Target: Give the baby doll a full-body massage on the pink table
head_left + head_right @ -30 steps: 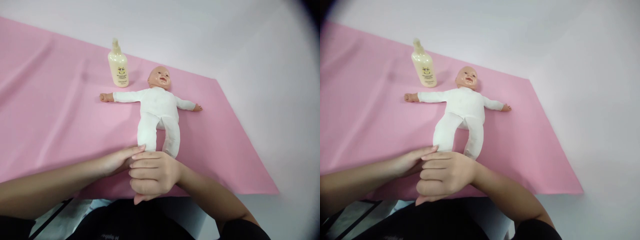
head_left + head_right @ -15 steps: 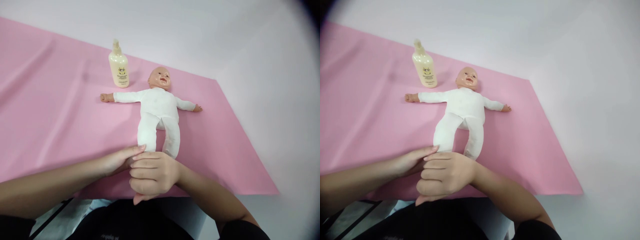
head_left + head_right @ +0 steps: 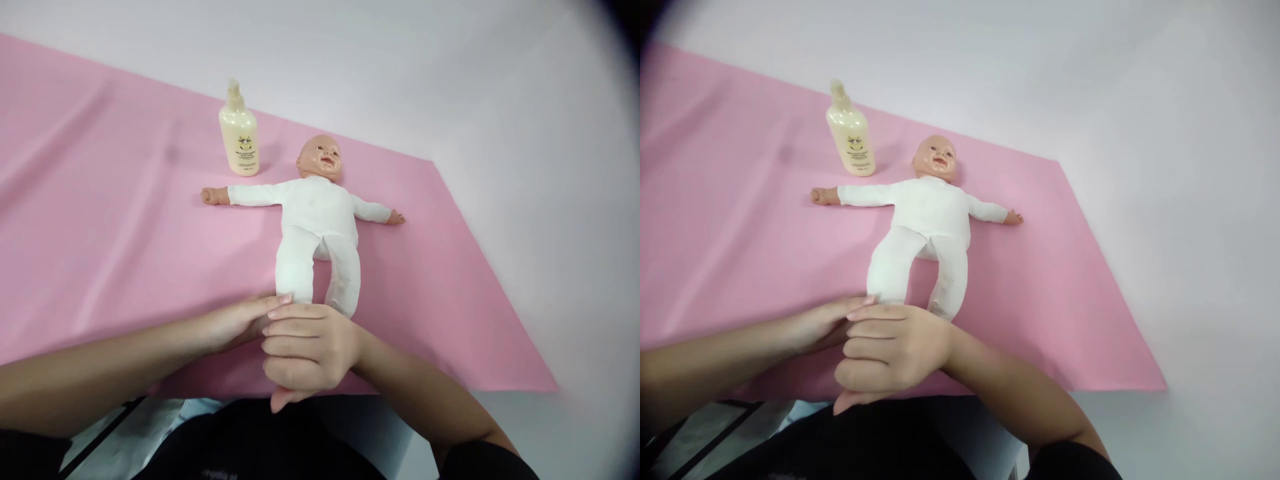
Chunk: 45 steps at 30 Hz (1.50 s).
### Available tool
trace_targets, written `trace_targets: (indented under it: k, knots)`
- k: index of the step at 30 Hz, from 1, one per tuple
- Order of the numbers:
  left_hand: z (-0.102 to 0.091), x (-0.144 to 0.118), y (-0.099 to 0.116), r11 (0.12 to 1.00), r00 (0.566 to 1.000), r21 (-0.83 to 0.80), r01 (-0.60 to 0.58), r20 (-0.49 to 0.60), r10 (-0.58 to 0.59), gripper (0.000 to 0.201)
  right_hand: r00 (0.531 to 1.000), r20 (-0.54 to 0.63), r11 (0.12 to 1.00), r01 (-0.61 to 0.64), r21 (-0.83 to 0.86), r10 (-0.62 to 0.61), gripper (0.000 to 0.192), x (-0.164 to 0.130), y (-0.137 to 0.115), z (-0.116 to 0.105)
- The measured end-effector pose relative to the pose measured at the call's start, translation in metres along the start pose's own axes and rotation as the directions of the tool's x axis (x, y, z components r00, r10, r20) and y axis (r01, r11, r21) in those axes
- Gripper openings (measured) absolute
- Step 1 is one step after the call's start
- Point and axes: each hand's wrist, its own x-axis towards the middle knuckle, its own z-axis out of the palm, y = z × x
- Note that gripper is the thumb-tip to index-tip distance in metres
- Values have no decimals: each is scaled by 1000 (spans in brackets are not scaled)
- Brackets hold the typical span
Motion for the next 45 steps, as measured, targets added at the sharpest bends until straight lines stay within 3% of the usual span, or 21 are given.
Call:
trace_targets:
  k: [5,11,18,23,27,30,33,38,43,45]
  knots:
    - [3,0,2,1000,1000,15,-7,17,6,32,998,-37,999,51,18,-51,46,-4,1,4]
    - [2,1,2,999,999,-36,25,23,-24,30,999,22,999,29,-38,-28,22,-5,-4,4]
    - [-1,2,2,990,998,-124,64,-6,-65,33,996,66,998,67,-11,-66,37,-2,0,1]
    - [-2,4,2,985,996,-158,74,-37,-80,30,994,102,999,46,-28,-43,26,0,-2,1]
    - [-1,3,4,984,995,-158,88,-33,-95,31,988,137,997,78,-3,-77,32,-2,-2,2]
    - [0,2,4,982,988,-156,104,-93,-120,29,985,171,999,38,-5,-37,38,-2,-1,3]
    - [-1,2,2,982,983,-163,97,-142,-121,26,990,140,999,-13,-38,18,33,1,-1,2]
    - [-1,2,2,979,989,-170,113,-75,-127,30,982,187,1000,14,-20,-10,29,4,-2,0]
    - [-1,2,3,983,982,-158,95,-144,-118,26,992,129,1000,-2,0,2,33,-1,-2,3]
    - [-1,2,2,983,986,-159,88,-126,-109,25,978,207,1000,-15,-9,16,33,-2,-3,4]
